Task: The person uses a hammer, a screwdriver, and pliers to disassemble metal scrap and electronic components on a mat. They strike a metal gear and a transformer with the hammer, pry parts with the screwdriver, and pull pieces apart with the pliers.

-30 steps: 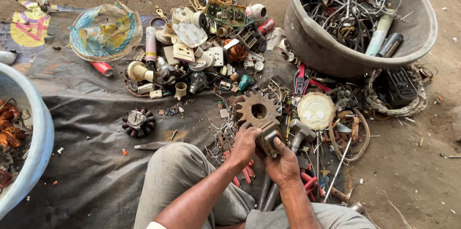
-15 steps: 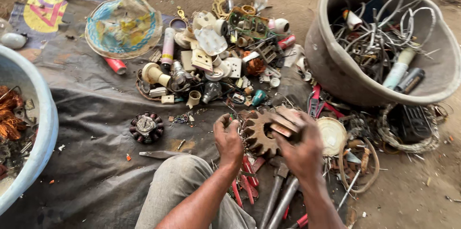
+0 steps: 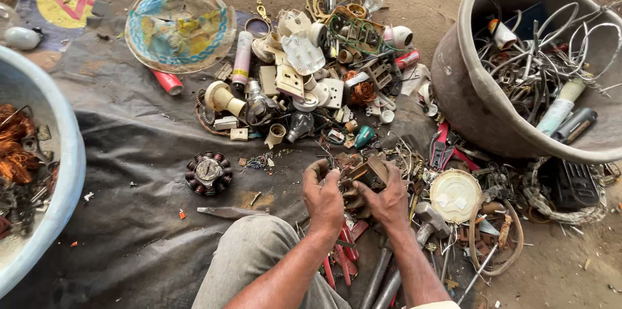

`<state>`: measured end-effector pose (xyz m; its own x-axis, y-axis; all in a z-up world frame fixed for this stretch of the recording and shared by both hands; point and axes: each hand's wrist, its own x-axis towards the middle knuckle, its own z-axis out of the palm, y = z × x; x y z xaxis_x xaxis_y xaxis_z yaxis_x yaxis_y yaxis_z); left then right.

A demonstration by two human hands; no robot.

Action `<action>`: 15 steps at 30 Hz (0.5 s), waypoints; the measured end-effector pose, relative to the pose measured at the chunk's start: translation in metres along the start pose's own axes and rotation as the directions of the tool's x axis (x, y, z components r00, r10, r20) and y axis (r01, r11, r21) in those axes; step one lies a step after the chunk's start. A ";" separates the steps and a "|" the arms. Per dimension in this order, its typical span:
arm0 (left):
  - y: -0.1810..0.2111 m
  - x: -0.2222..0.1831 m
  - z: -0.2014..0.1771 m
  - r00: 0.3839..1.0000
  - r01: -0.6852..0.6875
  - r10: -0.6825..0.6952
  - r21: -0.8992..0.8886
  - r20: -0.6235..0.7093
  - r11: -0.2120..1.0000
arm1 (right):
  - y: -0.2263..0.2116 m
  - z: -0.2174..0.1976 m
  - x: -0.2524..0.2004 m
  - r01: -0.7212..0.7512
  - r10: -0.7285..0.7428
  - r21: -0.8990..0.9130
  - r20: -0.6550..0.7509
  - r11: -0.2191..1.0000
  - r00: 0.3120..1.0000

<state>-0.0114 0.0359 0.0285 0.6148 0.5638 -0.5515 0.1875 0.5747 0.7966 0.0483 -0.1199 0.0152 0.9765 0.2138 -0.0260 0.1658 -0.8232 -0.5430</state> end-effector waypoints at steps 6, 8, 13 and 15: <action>0.001 0.001 0.002 0.997 -0.056 0.057 0.023 -0.042 0.998 | -0.050 -0.034 0.015 -0.244 0.247 -0.043 0.101 0.969 0.964; -0.003 0.002 0.000 0.994 -0.094 0.096 0.036 -0.050 0.995 | -0.064 -0.054 0.013 -0.029 0.035 0.425 -0.006 0.905 0.999; -0.005 0.005 0.000 0.985 -0.154 0.152 -0.013 -0.081 0.988 | -0.050 -0.075 0.004 0.693 -0.523 0.267 -0.494 0.670 0.695; -0.003 0.007 -0.006 0.986 -0.129 0.128 -0.005 -0.106 0.992 | -0.037 -0.048 0.012 0.555 -0.530 0.038 -0.250 0.831 0.810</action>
<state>-0.0117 0.0416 0.0208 0.5492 0.6923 -0.4681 0.1030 0.4998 0.8600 0.0606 -0.1116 0.0752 0.7380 0.4780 0.4763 0.6745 -0.5456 -0.4974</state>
